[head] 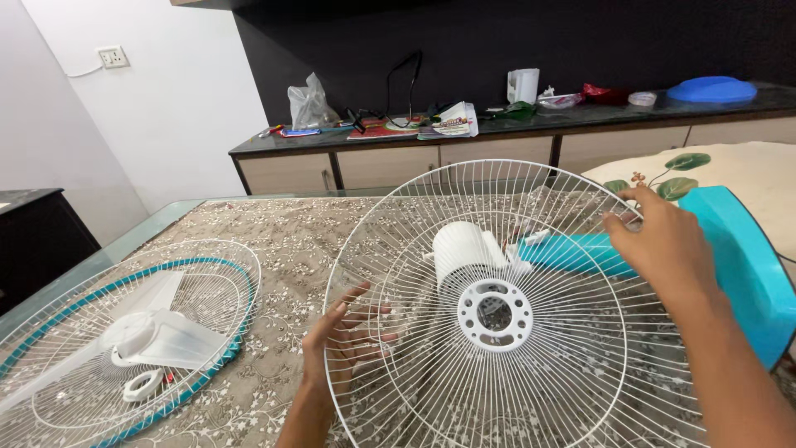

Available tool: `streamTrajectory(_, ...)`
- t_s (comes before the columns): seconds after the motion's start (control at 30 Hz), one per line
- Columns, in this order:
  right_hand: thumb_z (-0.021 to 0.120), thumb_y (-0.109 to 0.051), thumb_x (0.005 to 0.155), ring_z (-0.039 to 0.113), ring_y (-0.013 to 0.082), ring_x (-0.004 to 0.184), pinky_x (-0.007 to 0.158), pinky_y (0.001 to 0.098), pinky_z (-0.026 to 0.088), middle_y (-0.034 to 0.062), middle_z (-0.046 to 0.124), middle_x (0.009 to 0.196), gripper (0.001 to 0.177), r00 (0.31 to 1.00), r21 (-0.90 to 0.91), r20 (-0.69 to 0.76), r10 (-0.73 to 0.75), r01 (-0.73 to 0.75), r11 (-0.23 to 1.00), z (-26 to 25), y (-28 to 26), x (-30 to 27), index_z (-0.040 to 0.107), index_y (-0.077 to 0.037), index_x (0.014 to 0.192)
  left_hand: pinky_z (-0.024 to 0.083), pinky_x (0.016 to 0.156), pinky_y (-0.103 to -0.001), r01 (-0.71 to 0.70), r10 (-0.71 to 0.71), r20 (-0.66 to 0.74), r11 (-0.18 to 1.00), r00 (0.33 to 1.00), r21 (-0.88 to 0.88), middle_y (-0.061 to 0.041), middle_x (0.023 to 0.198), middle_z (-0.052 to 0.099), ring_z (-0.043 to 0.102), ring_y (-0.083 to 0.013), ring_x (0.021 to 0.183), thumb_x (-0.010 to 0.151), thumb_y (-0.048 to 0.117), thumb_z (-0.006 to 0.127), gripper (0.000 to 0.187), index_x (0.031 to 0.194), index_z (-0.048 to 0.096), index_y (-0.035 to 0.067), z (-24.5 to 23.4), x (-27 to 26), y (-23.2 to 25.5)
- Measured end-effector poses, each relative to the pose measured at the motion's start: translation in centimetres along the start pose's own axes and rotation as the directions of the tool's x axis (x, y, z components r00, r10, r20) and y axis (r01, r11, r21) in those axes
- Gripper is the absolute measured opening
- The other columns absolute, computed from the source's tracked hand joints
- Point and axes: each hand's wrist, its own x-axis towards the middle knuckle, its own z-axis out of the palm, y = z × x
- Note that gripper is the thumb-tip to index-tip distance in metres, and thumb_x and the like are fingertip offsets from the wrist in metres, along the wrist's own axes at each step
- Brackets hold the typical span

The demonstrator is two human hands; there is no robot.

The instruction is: The person disassembles a table fan by removing the front grille, fan blades, and rear grille. They use a screwdriver to loosen the central hub nut and remove the motor housing components.

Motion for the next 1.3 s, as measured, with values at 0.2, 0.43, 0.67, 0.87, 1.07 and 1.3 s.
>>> streamTrajectory(0.2, 0.074, -0.044, 0.089, 0.074, 0.0378, 0.098, 0.083, 0.0505, 0.058, 0.0182, 0.077, 0.107, 0.055, 0.999, -0.033, 0.034, 0.032, -0.031, 0.999, -0.4, -0.2, 0.1, 0.069, -0.018, 0.137, 0.063, 0.083, -0.056, -0.022, 0.017, -0.106, 0.999, 0.994, -0.041, -0.03, 0.124, 0.072, 0.077, -0.0428, 0.091, 0.079, 0.048, 0.051, 0.077, 0.147, 0.052, 0.013, -1.2, 0.0, 0.8)
streamTrajectory(0.43, 0.06, -0.062, 0.097, 0.078, 0.0297, 0.082, 0.073, 0.0426, 0.058, 0.0187, 0.08, 0.096, 0.062, 0.976, 0.155, 0.164, 0.14, -0.166, 0.974, -1.3, -0.8, 0.2, 0.073, -0.011, 0.129, 0.059, 0.092, -0.058, -0.147, 0.11, -0.261, 0.98, 0.959, -0.13, -0.033, 0.13, 0.068, 0.072, -0.0497, 0.102, 0.087, 0.043, 0.043, 0.071, 0.147, 0.051, 0.007, -2.5, -0.4, 1.7)
streamTrajectory(0.67, 0.042, -0.058, 0.107, 0.07, 0.0217, 0.069, 0.057, 0.0349, 0.051, 0.0099, 0.075, 0.089, 0.06, 0.986, 0.545, 0.1, 0.131, -0.165, 0.822, 1.9, -2.8, -0.8, 0.07, -0.009, 0.126, 0.06, 0.092, -0.057, -0.321, 0.186, -0.467, 0.919, 0.865, -0.228, -0.035, 0.136, 0.061, 0.068, -0.0497, 0.11, 0.094, 0.032, 0.038, 0.061, 0.147, 0.05, 0.003, -2.7, -0.6, 2.2)
streamTrajectory(0.87, 0.057, -0.042, 0.104, 0.068, 0.028, 0.092, 0.08, 0.044, 0.051, 0.0133, 0.073, 0.102, 0.044, 0.923, 0.295, -0.267, -0.276, 0.351, 0.889, 7.6, -7.0, -6.7, 0.069, -0.006, 0.126, 0.061, 0.083, -0.054, -0.479, 0.304, -0.58, 0.86, 0.755, -0.173, -0.029, 0.131, 0.062, 0.068, -0.0469, 0.106, 0.095, 0.032, 0.04, 0.056, 0.147, 0.046, 0.011, -3.7, -0.9, 2.3)
streamTrajectory(1.07, 0.063, -0.044, 0.093, 0.055, 0.0283, 0.128, 0.117, 0.0582, 0.032, 0.0118, 0.065, 0.124, 0.044, 0.705, -0.085, -0.309, -0.638, 0.648, 0.757, 10.4, -9.6, -12.0, 0.066, -0.01, 0.122, 0.062, 0.071, -0.047, -0.661, 0.373, -0.735, 0.739, 0.567, -0.135, -0.024, 0.121, 0.066, 0.071, -0.0417, 0.093, 0.096, 0.025, 0.046, 0.052, 0.146, 0.045, 0.011, -5.3, -0.7, 2.5)
streamTrajectory(1.3, 0.065, -0.044, 0.085, 0.046, 0.0307, 0.144, 0.122, 0.0596, 0.028, 0.0132, 0.055, 0.145, 0.055, 0.736, -0.085, -0.199, -0.648, 0.645, 0.759, 12.8, -7.9, -12.0, 0.06, -0.014, 0.131, 0.064, 0.068, -0.042, -0.768, 0.444, -0.89, 0.605, 0.108, 0.209, -0.018, 0.12, 0.063, 0.068, -0.0211, 0.097, 0.098, 0.017, 0.049, 0.047, 0.141, 0.044, -0.001, -7.1, -0.6, 3.0)
